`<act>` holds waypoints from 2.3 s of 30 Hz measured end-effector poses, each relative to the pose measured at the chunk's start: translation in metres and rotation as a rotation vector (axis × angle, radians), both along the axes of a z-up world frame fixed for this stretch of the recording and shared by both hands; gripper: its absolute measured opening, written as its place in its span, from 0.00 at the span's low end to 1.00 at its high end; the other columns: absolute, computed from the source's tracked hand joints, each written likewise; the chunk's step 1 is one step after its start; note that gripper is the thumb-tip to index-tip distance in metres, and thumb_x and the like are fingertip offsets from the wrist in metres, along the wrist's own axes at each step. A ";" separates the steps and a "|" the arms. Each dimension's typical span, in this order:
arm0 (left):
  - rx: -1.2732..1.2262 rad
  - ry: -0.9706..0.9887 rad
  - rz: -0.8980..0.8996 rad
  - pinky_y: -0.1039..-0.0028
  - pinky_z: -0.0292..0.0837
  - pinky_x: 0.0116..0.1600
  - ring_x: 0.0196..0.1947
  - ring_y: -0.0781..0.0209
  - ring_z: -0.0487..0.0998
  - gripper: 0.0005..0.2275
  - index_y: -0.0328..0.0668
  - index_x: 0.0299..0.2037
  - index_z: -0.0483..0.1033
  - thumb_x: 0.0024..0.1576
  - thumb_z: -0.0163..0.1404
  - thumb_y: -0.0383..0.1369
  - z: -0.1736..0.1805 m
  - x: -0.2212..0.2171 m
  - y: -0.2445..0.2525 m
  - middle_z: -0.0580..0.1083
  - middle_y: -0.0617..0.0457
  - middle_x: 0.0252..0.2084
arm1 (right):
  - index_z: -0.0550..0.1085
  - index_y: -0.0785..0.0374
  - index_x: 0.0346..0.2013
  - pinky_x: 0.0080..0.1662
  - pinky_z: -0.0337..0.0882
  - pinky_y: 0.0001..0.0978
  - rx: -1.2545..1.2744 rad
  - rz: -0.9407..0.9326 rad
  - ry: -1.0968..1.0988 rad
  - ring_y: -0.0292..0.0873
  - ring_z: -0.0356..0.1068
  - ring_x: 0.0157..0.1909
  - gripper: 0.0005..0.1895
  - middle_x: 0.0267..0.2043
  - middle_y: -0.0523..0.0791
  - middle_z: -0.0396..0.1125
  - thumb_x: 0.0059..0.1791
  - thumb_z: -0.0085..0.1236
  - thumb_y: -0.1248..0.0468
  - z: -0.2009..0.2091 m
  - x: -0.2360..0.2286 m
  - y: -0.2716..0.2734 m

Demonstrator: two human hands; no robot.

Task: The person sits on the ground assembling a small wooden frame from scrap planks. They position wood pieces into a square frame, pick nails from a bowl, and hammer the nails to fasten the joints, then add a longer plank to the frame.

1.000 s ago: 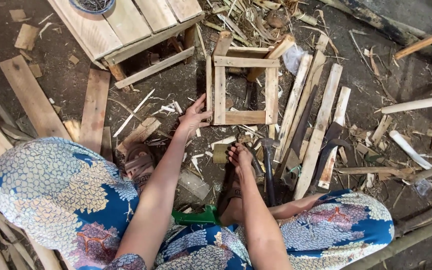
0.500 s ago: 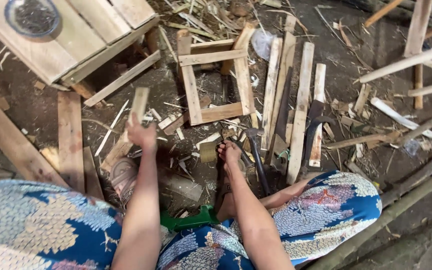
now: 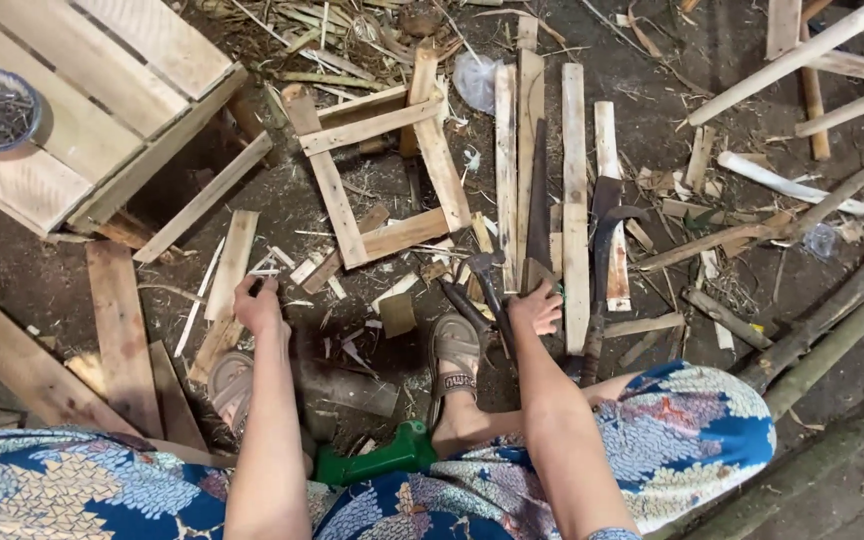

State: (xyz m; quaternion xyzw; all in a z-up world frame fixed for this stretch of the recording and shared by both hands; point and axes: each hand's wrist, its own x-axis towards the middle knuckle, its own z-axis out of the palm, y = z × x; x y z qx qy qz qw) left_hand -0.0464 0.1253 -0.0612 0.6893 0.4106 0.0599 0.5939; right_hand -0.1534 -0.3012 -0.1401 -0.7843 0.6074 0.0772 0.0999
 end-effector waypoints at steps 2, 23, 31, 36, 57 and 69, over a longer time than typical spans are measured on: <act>-0.009 -0.005 -0.020 0.59 0.62 0.57 0.56 0.40 0.65 0.19 0.41 0.54 0.69 0.52 0.56 0.30 -0.001 0.000 -0.002 0.61 0.34 0.53 | 0.51 0.38 0.58 0.48 0.59 0.50 0.004 0.014 0.013 0.51 0.53 0.53 0.37 0.53 0.43 0.48 0.41 0.61 0.51 0.011 -0.004 0.001; -0.181 0.062 -0.082 0.73 0.68 0.23 0.22 0.66 0.69 0.10 0.41 0.41 0.73 0.48 0.50 0.28 -0.039 0.005 -0.024 0.68 0.52 0.30 | 0.63 0.55 0.55 0.52 0.59 0.49 -0.449 0.009 -0.119 0.52 0.54 0.56 0.18 0.56 0.49 0.55 0.50 0.47 0.60 0.031 0.004 -0.084; -0.238 0.059 -0.037 0.76 0.66 0.23 0.21 0.66 0.69 0.05 0.43 0.35 0.73 0.49 0.47 0.28 -0.022 -0.002 -0.019 0.67 0.53 0.29 | 0.65 0.52 0.45 0.48 0.70 0.48 0.029 0.430 -0.066 0.52 0.60 0.56 0.24 0.52 0.49 0.63 0.42 0.59 0.46 0.031 0.012 -0.018; -0.244 0.084 -0.057 0.73 0.71 0.29 0.24 0.65 0.71 0.09 0.45 0.40 0.72 0.49 0.49 0.31 -0.030 -0.001 -0.007 0.68 0.54 0.32 | 0.67 0.55 0.42 0.43 0.72 0.49 0.030 0.444 0.034 0.55 0.71 0.45 0.18 0.41 0.51 0.70 0.42 0.54 0.52 0.017 0.024 -0.031; -0.304 0.090 -0.115 0.71 0.71 0.30 0.29 0.61 0.75 0.12 0.43 0.43 0.74 0.49 0.50 0.32 -0.040 0.001 -0.031 0.70 0.49 0.38 | 0.64 0.68 0.32 0.17 0.56 0.14 0.948 -0.441 -1.288 0.35 0.57 0.16 0.21 0.18 0.46 0.58 0.46 0.56 0.51 0.146 0.085 0.016; -0.310 0.027 -0.129 0.75 0.69 0.28 0.32 0.59 0.76 0.15 0.41 0.47 0.74 0.49 0.51 0.32 -0.019 0.013 -0.032 0.72 0.44 0.38 | 0.70 0.61 0.38 0.19 0.69 0.21 0.918 0.027 -1.596 0.38 0.71 0.22 0.12 0.26 0.48 0.70 0.50 0.50 0.55 0.225 0.105 0.107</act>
